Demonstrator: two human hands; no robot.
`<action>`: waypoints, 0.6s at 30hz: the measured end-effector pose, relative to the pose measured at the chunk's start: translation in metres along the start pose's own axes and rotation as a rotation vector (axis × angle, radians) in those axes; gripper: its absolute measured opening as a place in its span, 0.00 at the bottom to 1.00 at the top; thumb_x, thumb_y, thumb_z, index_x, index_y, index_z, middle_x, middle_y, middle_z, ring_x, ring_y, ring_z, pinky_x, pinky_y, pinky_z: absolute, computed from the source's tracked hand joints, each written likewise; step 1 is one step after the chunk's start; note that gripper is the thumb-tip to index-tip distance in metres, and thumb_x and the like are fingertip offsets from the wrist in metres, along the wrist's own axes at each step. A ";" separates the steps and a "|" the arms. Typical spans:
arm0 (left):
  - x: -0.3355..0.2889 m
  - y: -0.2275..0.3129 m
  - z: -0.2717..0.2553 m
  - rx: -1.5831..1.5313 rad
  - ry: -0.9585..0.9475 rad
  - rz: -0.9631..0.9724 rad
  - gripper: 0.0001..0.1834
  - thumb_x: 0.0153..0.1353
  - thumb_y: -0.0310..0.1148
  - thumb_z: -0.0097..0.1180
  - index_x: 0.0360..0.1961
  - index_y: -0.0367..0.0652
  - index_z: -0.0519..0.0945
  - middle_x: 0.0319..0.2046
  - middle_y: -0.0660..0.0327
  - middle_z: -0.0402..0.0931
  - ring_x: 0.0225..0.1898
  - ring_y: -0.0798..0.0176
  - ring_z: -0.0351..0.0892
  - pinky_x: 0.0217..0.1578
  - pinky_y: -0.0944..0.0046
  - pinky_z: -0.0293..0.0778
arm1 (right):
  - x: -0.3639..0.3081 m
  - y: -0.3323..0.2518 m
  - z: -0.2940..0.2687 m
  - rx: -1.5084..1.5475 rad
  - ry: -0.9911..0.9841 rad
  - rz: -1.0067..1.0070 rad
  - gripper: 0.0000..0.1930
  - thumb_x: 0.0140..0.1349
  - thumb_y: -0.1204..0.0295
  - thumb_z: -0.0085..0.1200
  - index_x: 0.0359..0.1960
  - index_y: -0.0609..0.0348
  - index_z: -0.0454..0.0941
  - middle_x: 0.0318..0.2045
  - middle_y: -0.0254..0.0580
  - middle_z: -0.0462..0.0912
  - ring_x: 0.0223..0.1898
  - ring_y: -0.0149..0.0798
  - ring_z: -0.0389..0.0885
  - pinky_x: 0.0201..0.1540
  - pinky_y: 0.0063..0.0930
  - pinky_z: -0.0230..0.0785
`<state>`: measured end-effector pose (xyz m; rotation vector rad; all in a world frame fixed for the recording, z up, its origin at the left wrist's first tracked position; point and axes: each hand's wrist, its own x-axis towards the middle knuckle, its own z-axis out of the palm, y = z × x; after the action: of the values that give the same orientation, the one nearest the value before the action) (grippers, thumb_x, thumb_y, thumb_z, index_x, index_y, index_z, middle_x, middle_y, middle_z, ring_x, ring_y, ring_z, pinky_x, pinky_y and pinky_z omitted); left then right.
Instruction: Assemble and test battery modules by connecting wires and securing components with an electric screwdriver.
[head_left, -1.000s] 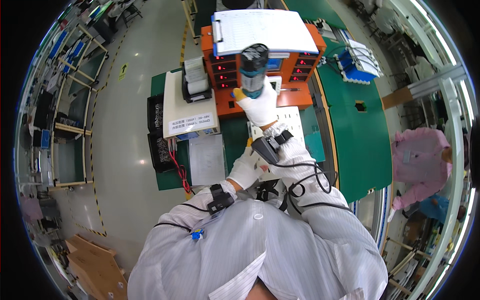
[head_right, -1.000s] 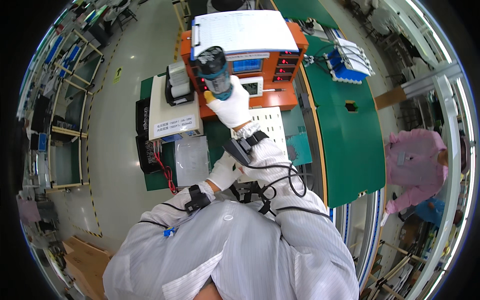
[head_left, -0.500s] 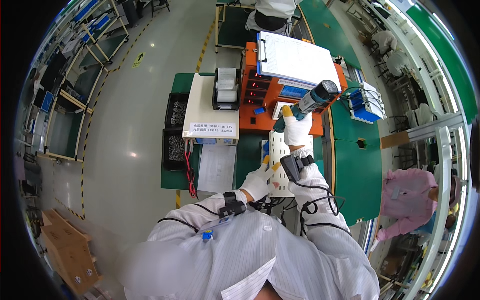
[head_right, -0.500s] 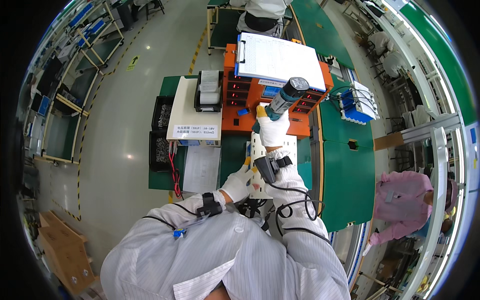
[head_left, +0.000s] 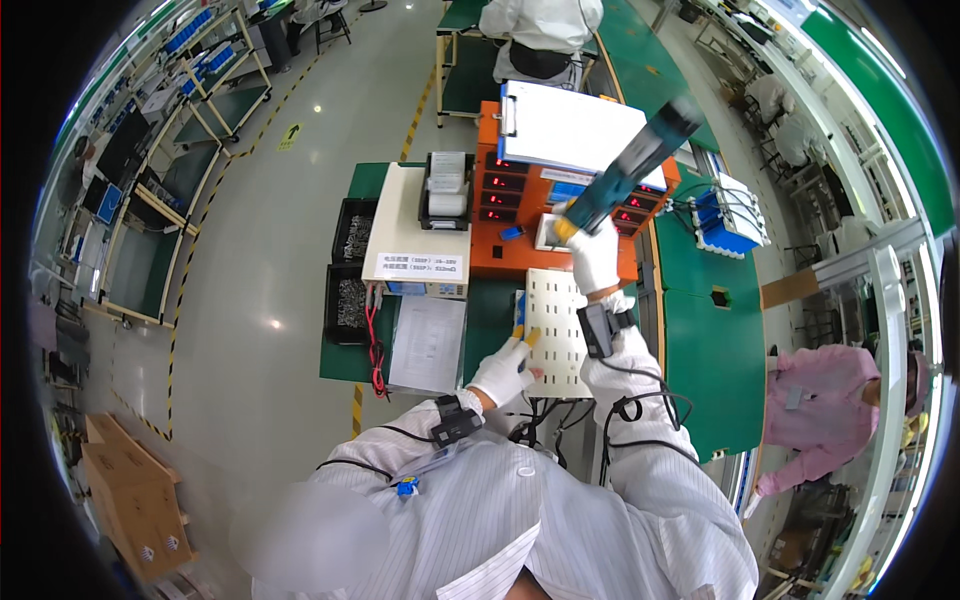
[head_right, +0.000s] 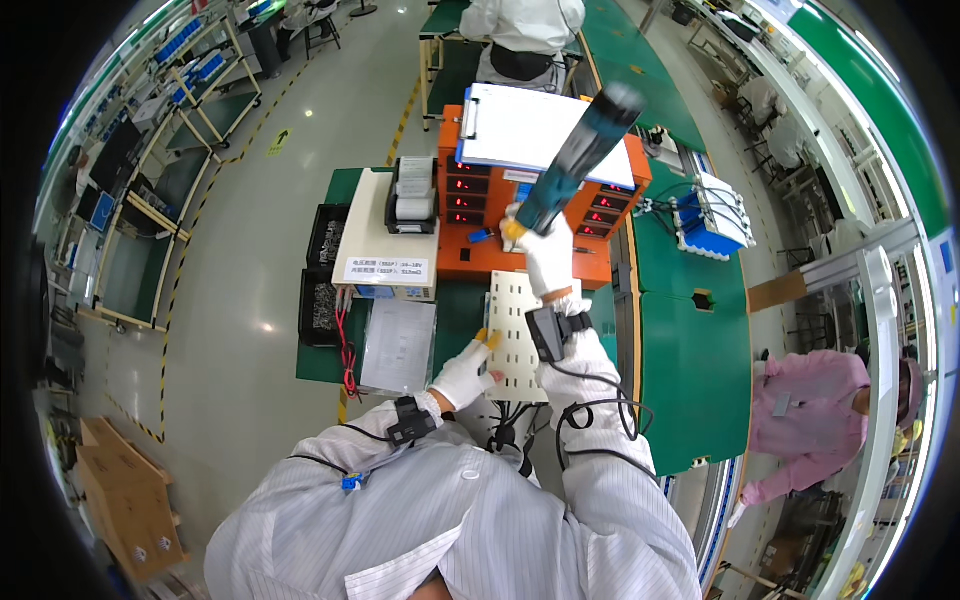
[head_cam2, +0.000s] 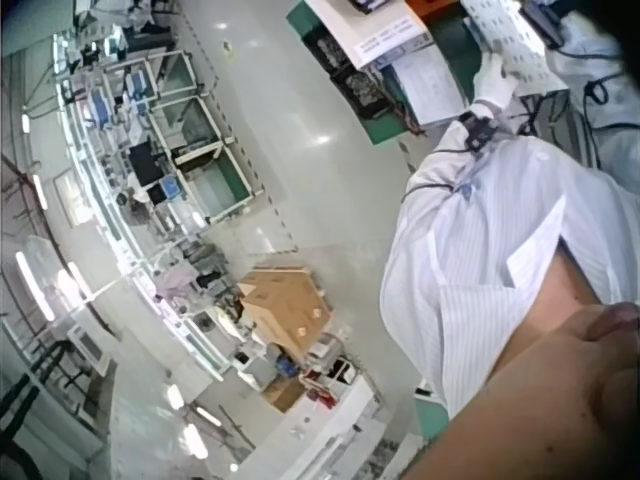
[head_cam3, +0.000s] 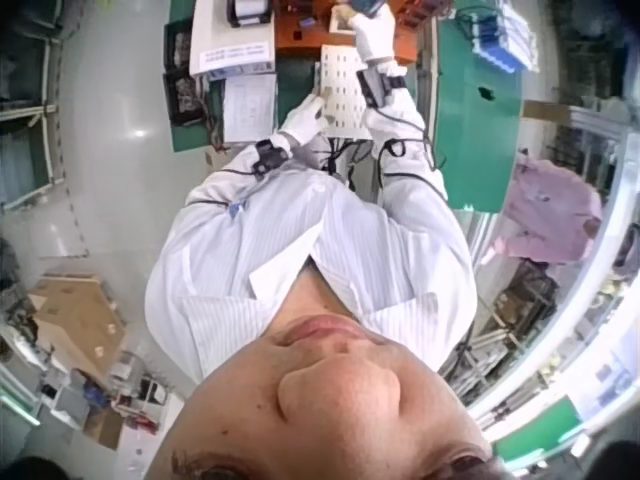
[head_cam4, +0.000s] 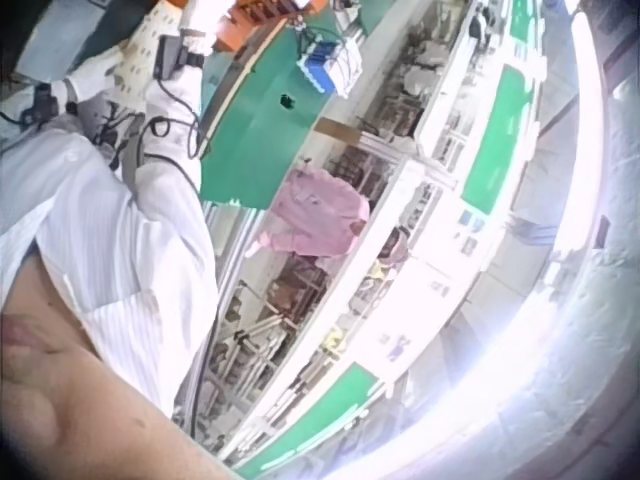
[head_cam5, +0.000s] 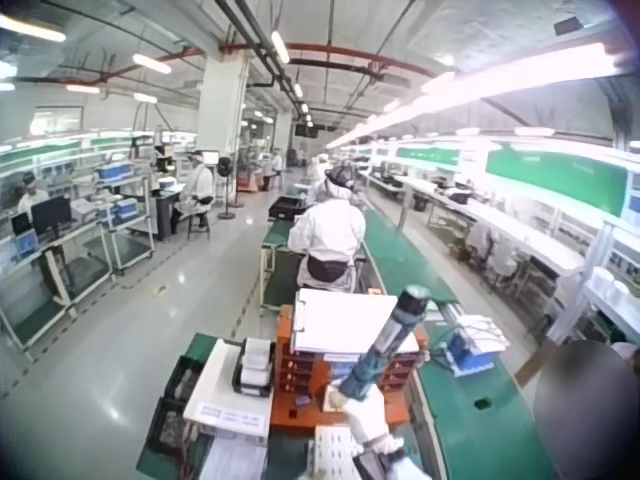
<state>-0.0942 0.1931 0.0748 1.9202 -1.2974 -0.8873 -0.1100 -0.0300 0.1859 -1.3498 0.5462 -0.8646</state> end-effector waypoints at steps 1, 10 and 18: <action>-0.002 0.002 0.003 0.001 0.017 0.005 0.30 0.57 0.44 0.61 0.57 0.43 0.71 0.60 0.47 0.66 0.47 0.37 0.76 0.48 0.50 0.74 | 0.004 -0.030 -0.002 0.067 0.012 -0.029 0.14 0.55 0.77 0.64 0.42 0.62 0.75 0.34 0.39 0.83 0.29 0.32 0.82 0.33 0.23 0.75; -0.002 -0.017 0.029 -0.177 0.170 0.061 0.37 0.58 0.31 0.61 0.68 0.42 0.61 0.55 0.49 0.71 0.55 0.52 0.73 0.56 0.60 0.68 | -0.041 -0.278 -0.204 -0.064 0.517 -0.697 0.12 0.65 0.65 0.56 0.43 0.58 0.72 0.29 0.33 0.74 0.26 0.25 0.72 0.24 0.21 0.67; -0.009 -0.002 0.038 -0.567 0.178 -0.114 0.39 0.60 0.19 0.54 0.72 0.44 0.55 0.57 0.56 0.73 0.54 0.63 0.75 0.53 0.66 0.72 | -0.218 -0.459 -0.445 -1.671 1.074 -0.282 0.27 0.48 0.51 0.68 0.46 0.56 0.81 0.31 0.44 0.84 0.33 0.34 0.82 0.41 0.27 0.71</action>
<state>-0.1266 0.1971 0.0536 1.5842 -0.7329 -0.9870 -0.6844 -0.1238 0.5287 -2.3555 2.2990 -1.4082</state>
